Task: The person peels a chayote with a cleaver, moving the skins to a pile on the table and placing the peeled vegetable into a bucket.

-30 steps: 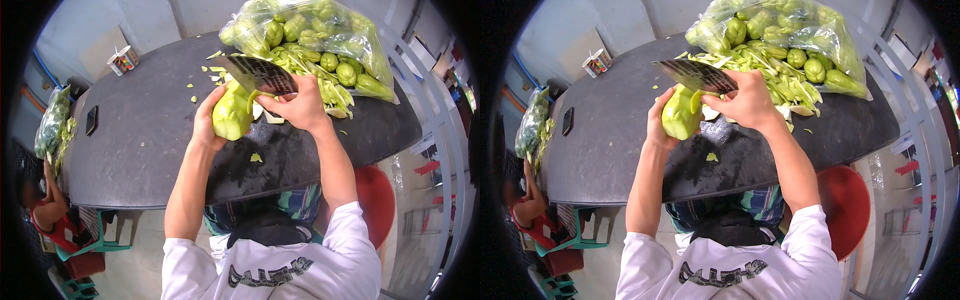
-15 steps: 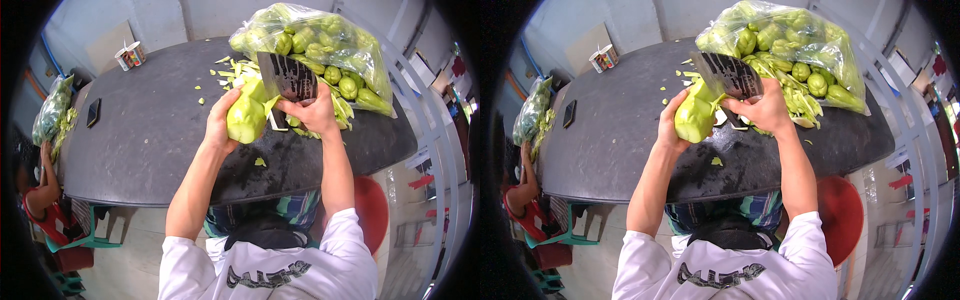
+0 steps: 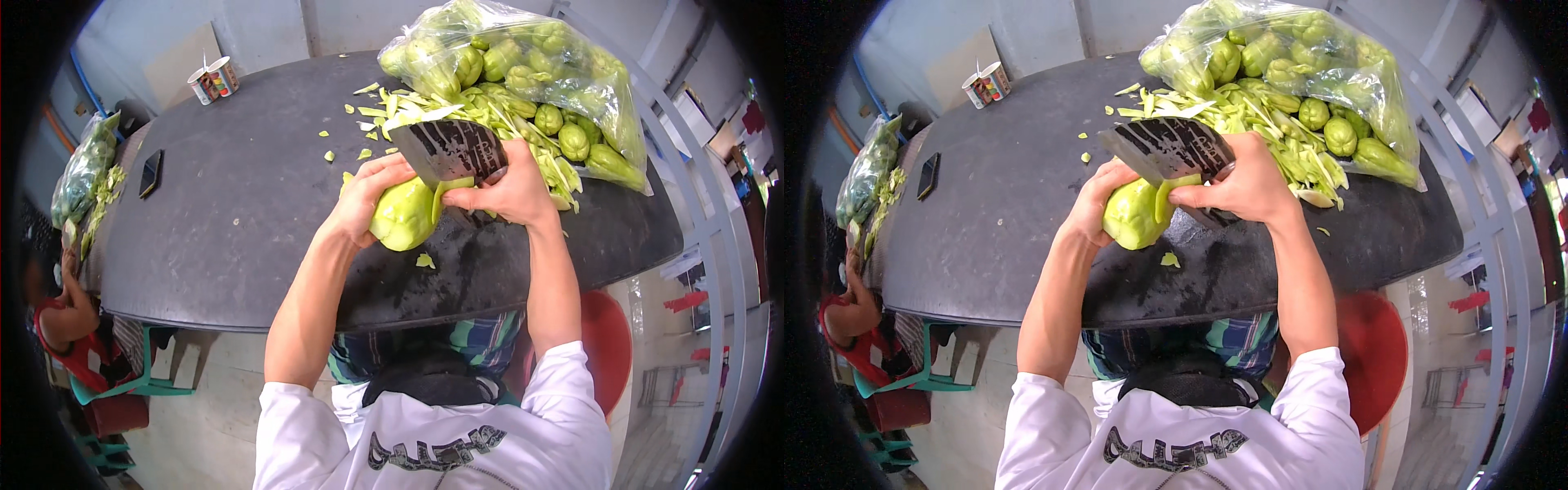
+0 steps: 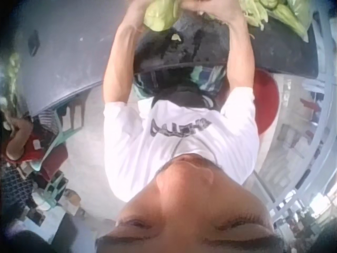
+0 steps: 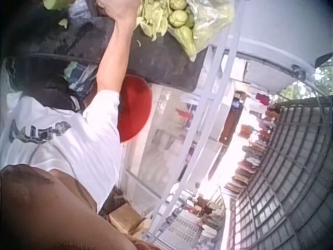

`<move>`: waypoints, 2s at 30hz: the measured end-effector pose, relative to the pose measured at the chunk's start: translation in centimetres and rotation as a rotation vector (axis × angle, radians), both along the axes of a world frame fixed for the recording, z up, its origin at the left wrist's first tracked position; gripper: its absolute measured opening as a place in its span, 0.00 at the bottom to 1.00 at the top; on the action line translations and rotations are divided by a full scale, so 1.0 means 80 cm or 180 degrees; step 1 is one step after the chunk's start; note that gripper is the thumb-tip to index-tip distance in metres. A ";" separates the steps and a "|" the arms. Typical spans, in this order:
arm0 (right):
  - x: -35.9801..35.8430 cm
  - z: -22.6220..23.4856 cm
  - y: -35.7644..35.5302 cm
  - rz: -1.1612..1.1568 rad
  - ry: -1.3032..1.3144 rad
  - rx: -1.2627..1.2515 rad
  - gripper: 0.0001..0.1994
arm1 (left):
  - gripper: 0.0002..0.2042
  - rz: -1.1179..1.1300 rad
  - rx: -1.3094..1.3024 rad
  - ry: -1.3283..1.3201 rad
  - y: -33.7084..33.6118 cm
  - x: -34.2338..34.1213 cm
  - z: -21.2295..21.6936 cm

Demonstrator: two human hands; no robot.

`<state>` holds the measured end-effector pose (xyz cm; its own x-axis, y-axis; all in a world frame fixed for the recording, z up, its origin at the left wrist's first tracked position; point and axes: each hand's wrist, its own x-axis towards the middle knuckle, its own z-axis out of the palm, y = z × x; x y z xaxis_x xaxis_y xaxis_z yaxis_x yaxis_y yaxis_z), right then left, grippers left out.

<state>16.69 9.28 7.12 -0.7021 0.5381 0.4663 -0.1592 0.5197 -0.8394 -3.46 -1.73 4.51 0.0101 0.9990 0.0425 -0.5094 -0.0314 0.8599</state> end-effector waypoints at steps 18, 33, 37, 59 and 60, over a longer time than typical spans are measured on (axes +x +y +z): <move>-0.007 0.060 0.026 -0.1626 0.0000 0.1022 0.15 | 0.27 0.0440 0.0077 -0.1289 0.003 -0.026 -0.003; -0.044 0.014 0.038 -0.2122 -0.0067 0.3694 0.05 | 0.26 0.1527 0.0080 -0.1957 0.059 -0.015 0.025; -0.062 -0.003 0.000 -0.1708 0.0078 0.4301 0.06 | 0.24 0.1283 0.0293 -0.2100 0.071 -0.012 0.006; -0.055 -0.026 0.017 -0.1807 -0.0259 0.3945 0.05 | 0.23 0.1793 0.0354 -0.1304 0.042 -0.005 0.001; -0.055 -0.024 0.012 -0.1683 -0.0129 0.3919 0.05 | 0.23 0.1865 0.0343 -0.1422 0.041 -0.002 0.005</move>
<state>12.28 10.20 5.19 -0.5664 -0.0048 0.8241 0.3079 0.9263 0.2170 -3.59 1.58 4.89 -0.5643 0.8254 0.0157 -0.6836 -0.4779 0.5516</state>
